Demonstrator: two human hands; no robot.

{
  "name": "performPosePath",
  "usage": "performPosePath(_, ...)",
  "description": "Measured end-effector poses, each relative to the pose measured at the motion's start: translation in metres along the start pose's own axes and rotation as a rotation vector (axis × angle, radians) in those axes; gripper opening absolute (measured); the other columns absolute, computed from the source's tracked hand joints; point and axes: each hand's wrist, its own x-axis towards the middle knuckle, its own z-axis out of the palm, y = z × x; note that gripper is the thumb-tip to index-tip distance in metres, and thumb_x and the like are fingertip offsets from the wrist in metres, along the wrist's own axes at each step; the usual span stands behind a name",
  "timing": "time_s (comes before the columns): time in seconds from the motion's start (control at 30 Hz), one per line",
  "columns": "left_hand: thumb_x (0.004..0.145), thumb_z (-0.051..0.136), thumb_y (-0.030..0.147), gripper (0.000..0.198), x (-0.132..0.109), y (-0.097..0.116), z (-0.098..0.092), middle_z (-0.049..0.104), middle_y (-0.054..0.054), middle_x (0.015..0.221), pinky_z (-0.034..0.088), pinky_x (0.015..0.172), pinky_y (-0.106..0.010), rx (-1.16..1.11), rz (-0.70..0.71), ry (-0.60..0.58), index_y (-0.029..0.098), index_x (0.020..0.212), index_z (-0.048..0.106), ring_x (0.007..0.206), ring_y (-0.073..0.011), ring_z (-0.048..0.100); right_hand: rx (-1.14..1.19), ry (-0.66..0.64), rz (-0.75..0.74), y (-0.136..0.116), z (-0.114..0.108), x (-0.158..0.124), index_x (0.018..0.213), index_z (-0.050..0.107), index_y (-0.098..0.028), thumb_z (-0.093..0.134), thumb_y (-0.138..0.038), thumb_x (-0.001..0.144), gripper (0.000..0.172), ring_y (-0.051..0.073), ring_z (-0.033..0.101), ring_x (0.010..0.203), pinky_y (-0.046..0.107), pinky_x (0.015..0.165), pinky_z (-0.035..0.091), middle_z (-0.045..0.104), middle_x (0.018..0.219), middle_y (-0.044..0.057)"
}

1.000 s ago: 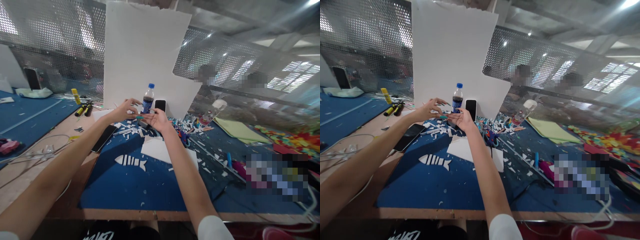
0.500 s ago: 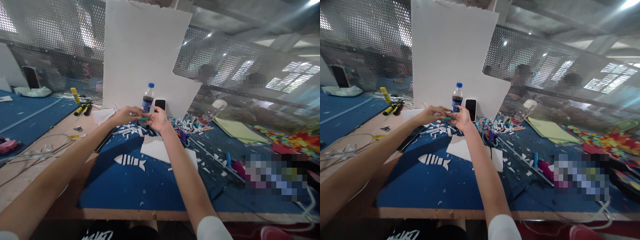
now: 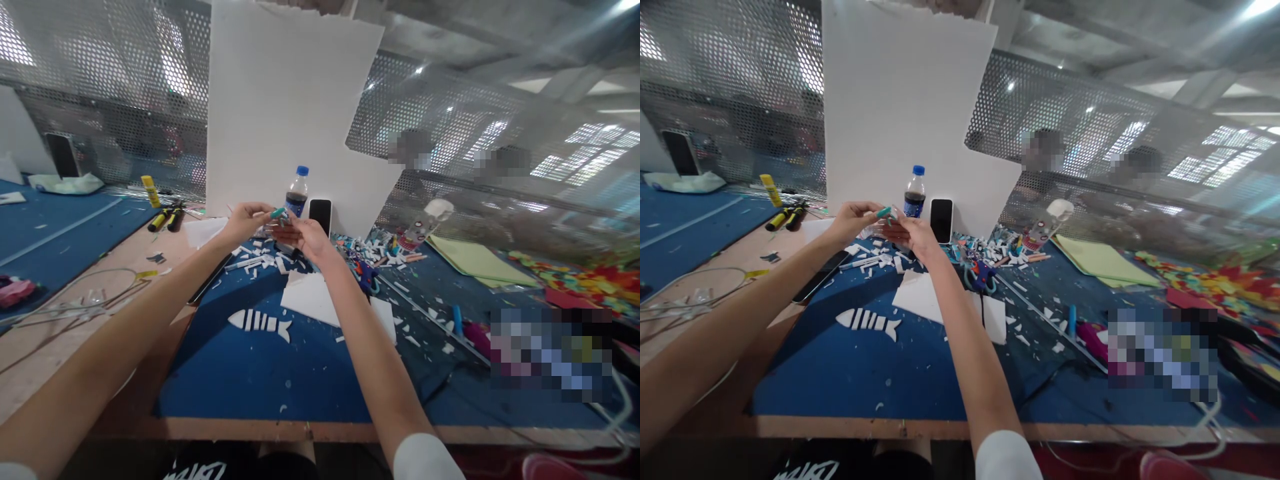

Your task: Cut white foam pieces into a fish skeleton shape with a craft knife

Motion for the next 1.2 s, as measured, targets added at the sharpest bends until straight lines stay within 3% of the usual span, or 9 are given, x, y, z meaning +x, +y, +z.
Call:
performPosePath(0.1,0.068,0.071,0.050,0.036,0.003,-0.006,-0.002,0.071,-0.006,0.080,0.047,0.077,-0.028,-0.019,-0.009,0.033,0.014,0.074,0.069,0.078,-0.0157,0.064,0.007,-0.003,-0.042,0.003,-0.002,0.001,0.075,0.070,-0.012,0.056,-0.017,0.088,0.020,0.013,0.069,0.067,0.022,0.067,0.055,0.073,0.070,0.007)
performPosePath(0.23,0.067,0.071,0.052,0.039,0.004,-0.012,-0.003,0.071,-0.006,0.079,0.048,0.077,-0.028,-0.032,-0.009,0.043,0.014,0.076,0.069,0.076,-0.0154,0.064,0.043,0.026,-0.067,0.005,-0.005,0.003,0.073,0.069,-0.015,0.054,-0.011,0.088,0.021,0.009,0.068,0.066,0.018,0.066,0.054,0.073,0.070,0.003)
performPosePath(0.47,0.068,0.070,0.052,0.039,0.003,-0.005,-0.001,0.072,-0.009,0.085,0.048,0.081,-0.033,0.010,0.016,0.041,0.014,0.074,0.067,0.085,-0.0191,0.065,0.015,0.132,-0.028,0.012,-0.004,0.009,0.077,0.067,-0.013,0.057,-0.007,0.085,0.014,0.009,0.065,0.064,0.021,0.066,0.053,0.069,0.068,0.001)
performPosePath(0.53,0.069,0.069,0.052,0.038,0.003,-0.002,0.000,0.069,-0.011,0.101,0.047,0.087,-0.035,0.026,0.050,0.033,0.014,0.069,0.064,0.098,-0.0210,0.063,-0.019,0.192,-0.015,0.015,-0.004,0.012,0.085,0.065,-0.012,0.059,-0.013,0.086,0.007,0.011,0.065,0.070,0.025,0.068,0.053,0.068,0.077,0.002)
performPosePath(0.6,0.069,0.069,0.052,0.038,0.004,0.000,0.001,0.063,-0.012,0.114,0.046,0.090,-0.036,0.055,0.084,0.037,0.015,0.066,0.062,0.108,-0.0220,0.058,-0.053,0.244,-0.011,0.018,-0.005,0.014,0.098,0.062,-0.012,0.058,-0.022,0.089,0.014,0.014,0.064,0.079,0.031,0.071,0.054,0.066,0.093,0.004)
performPosePath(0.73,0.069,0.067,0.055,0.040,0.006,0.000,0.000,0.061,-0.011,0.105,0.049,0.077,-0.031,0.156,0.124,0.066,0.015,0.067,0.062,0.096,-0.0191,0.058,-0.088,0.295,-0.040,0.023,-0.006,0.018,0.112,0.057,-0.014,0.056,-0.028,0.090,0.026,0.018,0.062,0.091,0.037,0.076,0.054,0.061,0.110,0.007)
performPosePath(0.9,0.075,0.065,0.047,0.032,0.004,0.003,-0.001,0.060,-0.002,0.066,0.044,0.060,-0.024,0.309,0.152,0.035,0.015,0.069,0.064,0.063,-0.0120,0.053,-0.109,0.341,-0.144,0.030,-0.004,0.023,0.101,0.061,-0.012,0.056,-0.027,0.090,0.018,0.015,0.064,0.081,0.032,0.071,0.054,0.065,0.097,0.005)
performPosePath(1.03,0.078,0.062,0.041,0.027,0.003,0.006,-0.003,0.062,-0.001,0.063,0.040,0.059,-0.024,0.411,0.178,0.042,0.015,0.070,0.065,0.061,-0.0121,0.052,-0.121,0.333,-0.240,0.032,-0.001,0.023,0.087,0.065,-0.011,0.060,-0.025,0.087,0.014,0.013,0.065,0.074,0.031,0.070,0.053,0.068,0.082,0.001)
performPosePath(1.2,0.080,0.060,0.036,0.024,0.004,0.007,-0.005,0.060,-0.001,0.061,0.036,0.055,-0.023,0.508,0.196,0.071,0.015,0.069,0.065,0.057,-0.0111,0.049,-0.116,0.204,-0.248,0.028,0.000,0.018,0.066,0.071,-0.015,0.074,-0.019,0.070,0.007,0.012,0.066,0.067,0.022,0.067,0.049,0.069,0.061,-0.002)
